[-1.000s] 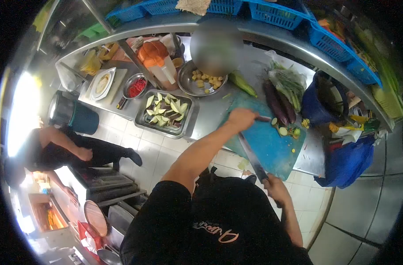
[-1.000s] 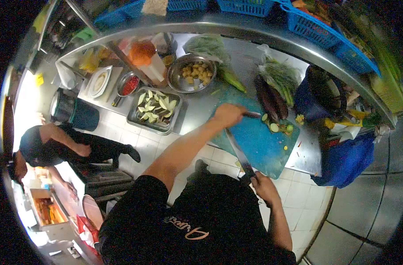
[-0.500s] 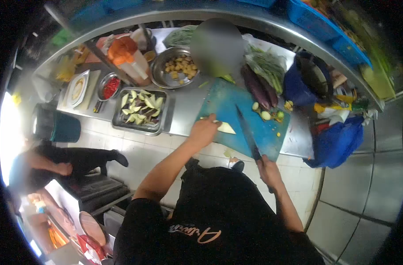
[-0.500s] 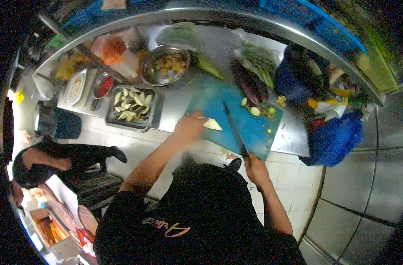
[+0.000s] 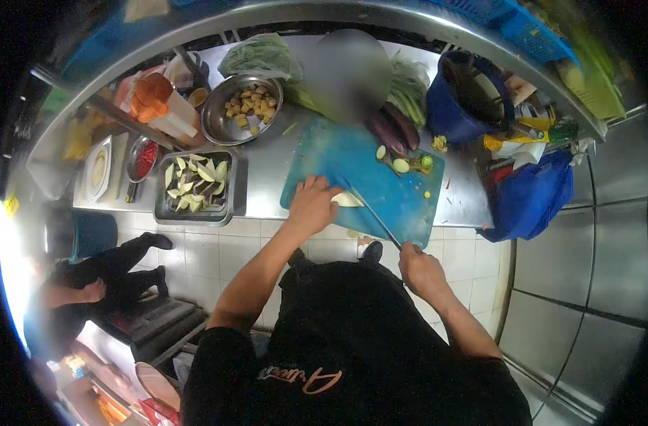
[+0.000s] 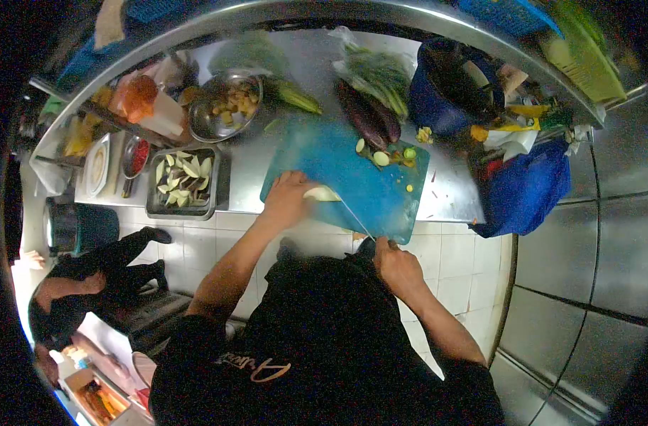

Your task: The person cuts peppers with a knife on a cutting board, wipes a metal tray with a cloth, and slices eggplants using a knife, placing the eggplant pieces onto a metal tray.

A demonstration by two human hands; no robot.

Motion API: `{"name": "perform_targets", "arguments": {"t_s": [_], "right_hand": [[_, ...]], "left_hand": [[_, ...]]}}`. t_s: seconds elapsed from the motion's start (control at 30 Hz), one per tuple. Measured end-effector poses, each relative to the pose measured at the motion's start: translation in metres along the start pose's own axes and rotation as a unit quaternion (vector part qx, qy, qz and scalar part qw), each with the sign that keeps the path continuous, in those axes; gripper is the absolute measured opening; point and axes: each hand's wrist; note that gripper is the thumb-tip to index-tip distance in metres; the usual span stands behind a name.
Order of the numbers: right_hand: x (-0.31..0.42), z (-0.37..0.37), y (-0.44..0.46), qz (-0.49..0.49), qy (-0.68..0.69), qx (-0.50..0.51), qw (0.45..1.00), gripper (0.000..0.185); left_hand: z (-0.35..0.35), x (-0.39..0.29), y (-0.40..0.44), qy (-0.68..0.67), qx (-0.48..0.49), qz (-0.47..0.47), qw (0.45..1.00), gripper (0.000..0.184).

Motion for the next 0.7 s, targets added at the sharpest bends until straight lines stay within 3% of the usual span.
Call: {"name": "perform_targets", "arguments": {"t_s": [0.27,0.37,0.53,0.7], "right_hand": [[0.008,-0.014,-0.013,0.014,-0.02,0.066,0.998,0.02],[-0.007,0.023,0.015,0.019,0.036,0.074,0.996,0.021],[0.008,0.028,0.065,-0.005,0.066,0.036,0.997,0.021],[0.019,0.006,0.052,0.023,0.08,0.038,0.996,0.021]], "left_hand": [[0.001,-0.001,0.002,-0.013,-0.015,0.0,1.0,0.033],[0.002,-0.002,0.0,-0.022,-0.023,0.002,0.999,0.032],[-0.002,0.002,-0.008,-0.043,-0.081,0.003,0.996,0.031],[0.001,0.012,-0.015,-0.079,-0.045,-0.039,0.995,0.035]]}}
Point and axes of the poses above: each hand's wrist, its own y-axis towards the middle knuckle, its own z-axis out of the palm, x = y × z, and after that the axes turned 4 degrees about y, right-handed
